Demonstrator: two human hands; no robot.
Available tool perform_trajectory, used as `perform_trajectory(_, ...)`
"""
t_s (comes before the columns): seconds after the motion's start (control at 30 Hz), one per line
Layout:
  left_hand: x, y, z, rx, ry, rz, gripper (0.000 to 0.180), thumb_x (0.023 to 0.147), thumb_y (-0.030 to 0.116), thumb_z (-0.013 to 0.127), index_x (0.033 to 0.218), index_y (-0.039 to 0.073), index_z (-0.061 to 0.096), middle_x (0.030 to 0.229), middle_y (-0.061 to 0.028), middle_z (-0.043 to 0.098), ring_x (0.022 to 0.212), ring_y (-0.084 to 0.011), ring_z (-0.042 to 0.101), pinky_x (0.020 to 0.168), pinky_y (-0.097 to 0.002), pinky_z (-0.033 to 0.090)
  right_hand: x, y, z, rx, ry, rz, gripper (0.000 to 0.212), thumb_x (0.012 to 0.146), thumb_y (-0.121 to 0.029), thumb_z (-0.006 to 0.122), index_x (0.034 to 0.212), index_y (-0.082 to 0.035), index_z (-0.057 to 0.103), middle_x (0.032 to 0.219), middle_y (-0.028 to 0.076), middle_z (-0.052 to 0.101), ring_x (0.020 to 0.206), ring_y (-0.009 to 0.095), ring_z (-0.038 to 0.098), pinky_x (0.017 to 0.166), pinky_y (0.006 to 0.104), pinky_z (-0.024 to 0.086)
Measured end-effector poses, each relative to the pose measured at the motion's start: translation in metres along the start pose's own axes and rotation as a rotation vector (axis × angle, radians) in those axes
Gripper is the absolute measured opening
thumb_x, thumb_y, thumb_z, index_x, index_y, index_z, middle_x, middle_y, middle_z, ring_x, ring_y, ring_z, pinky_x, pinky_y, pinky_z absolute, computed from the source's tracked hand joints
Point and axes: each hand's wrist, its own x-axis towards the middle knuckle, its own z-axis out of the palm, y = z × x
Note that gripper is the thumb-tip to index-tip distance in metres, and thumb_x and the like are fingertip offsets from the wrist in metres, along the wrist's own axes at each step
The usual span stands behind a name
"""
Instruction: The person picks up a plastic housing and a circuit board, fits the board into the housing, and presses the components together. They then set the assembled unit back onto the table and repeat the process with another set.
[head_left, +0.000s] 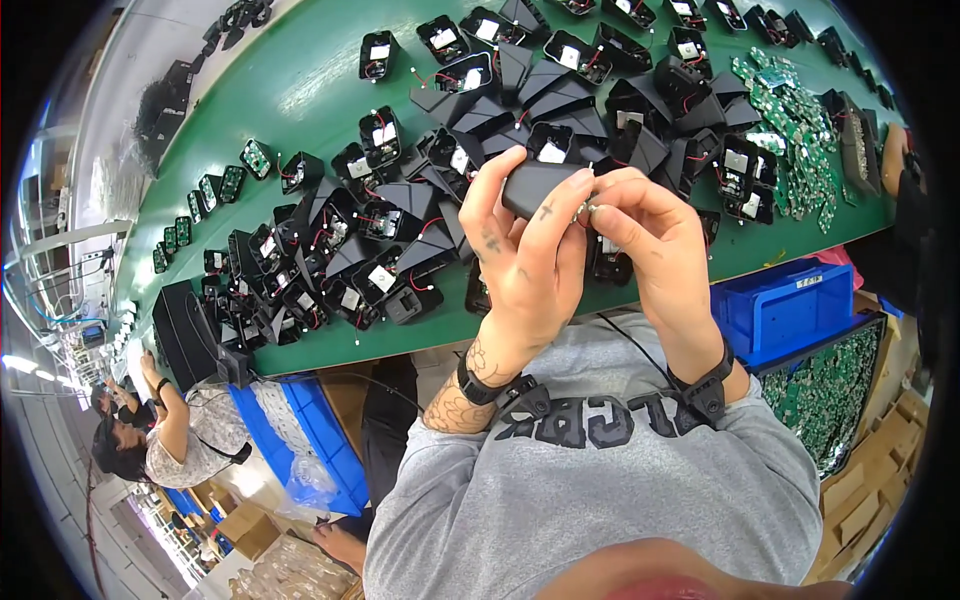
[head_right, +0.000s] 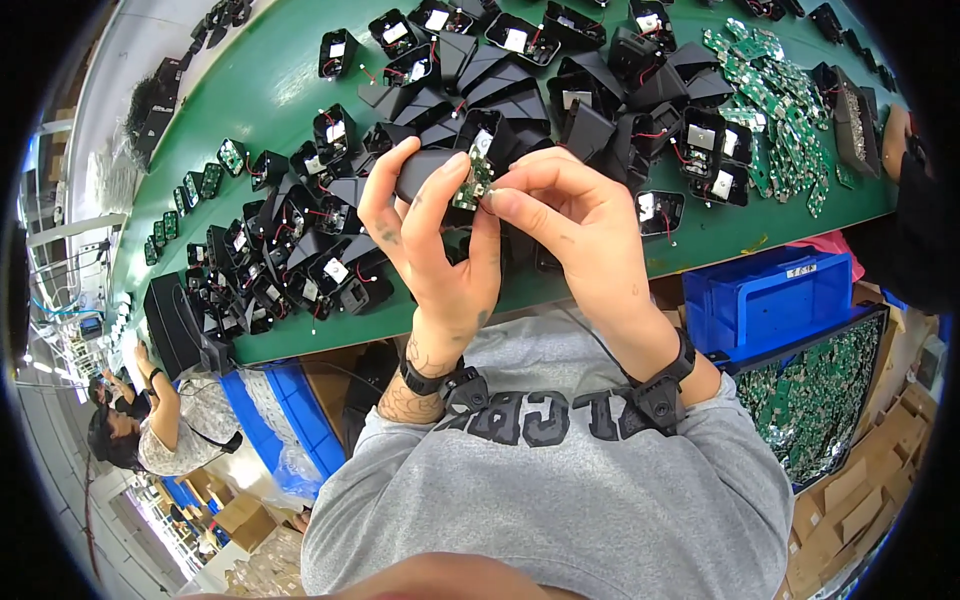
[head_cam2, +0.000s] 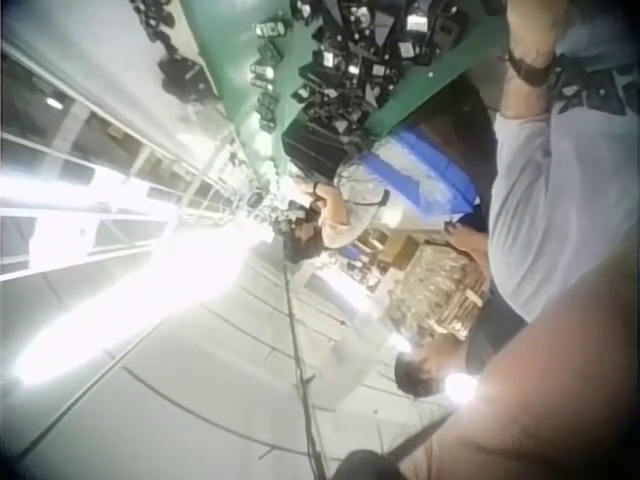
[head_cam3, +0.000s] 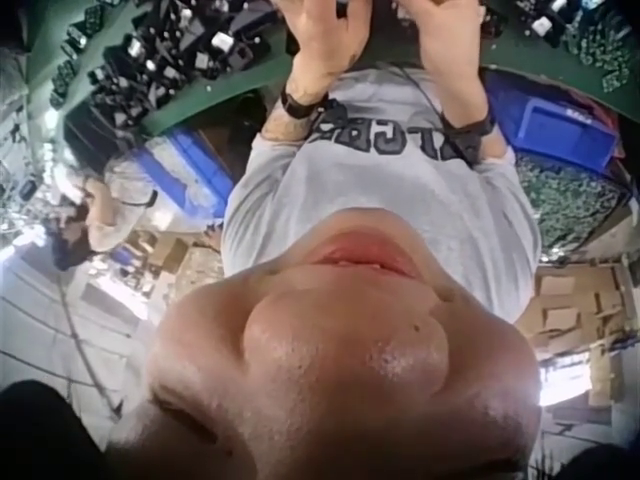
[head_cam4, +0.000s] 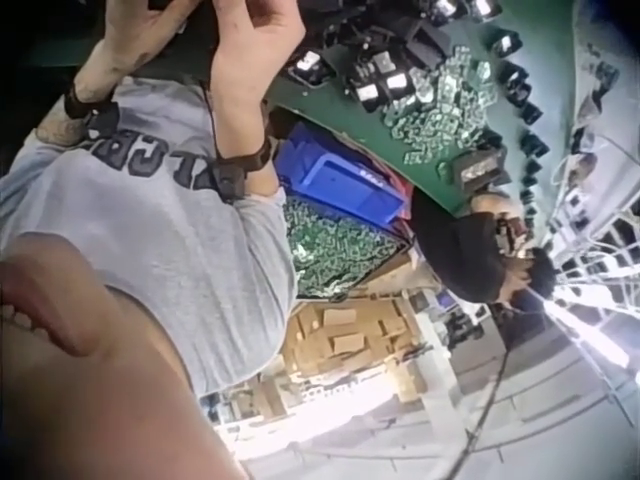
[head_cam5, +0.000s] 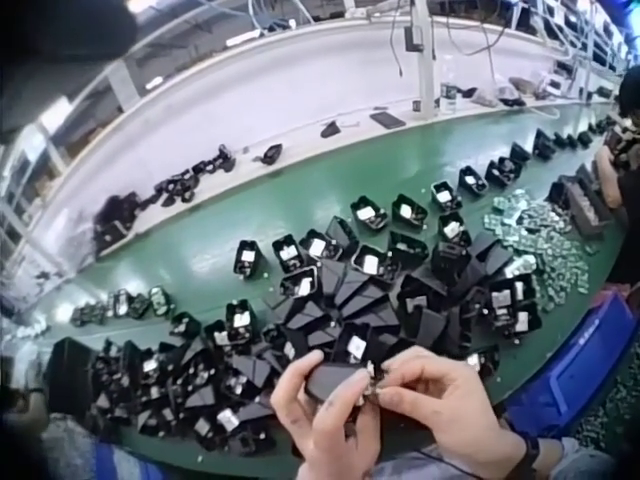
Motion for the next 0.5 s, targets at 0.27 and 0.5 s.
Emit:
perform_trajectory(0.27,-0.0026,-0.0021,-0.0057,0.144,-0.061,0.065,0.045,0.074,-0.006,0.068,0.116,0.007,0.059,0.129,-0.0209,0.036,0.114,-0.0326,0.047,0.084,-0.0371,0.051,-0.0015,0.0031,0.0005,0.178,-0.055,0.162,0.010,0.087,-0.008,0.065,0.092,0.000,0.066,0.091,0.001,0.062,0.088,0.009,0.057,0.083,0.0236,0.044)
perform_trajectory(0.5,-0.0042,-0.0026,-0.0076,0.140,-0.080,0.089,0.043,0.071,-0.011,0.067,0.111,0.004,0.062,0.128,-0.0212,0.036,0.115,-0.0344,0.050,0.084,-0.0378,0.054,-0.0039,0.0053,-0.0013,0.416,-0.046,0.353,0.017,0.088,-0.014,0.065,0.099,-0.001,0.065,0.095,0.004,0.066,0.090,0.011,0.059,0.084,0.0259,0.046)
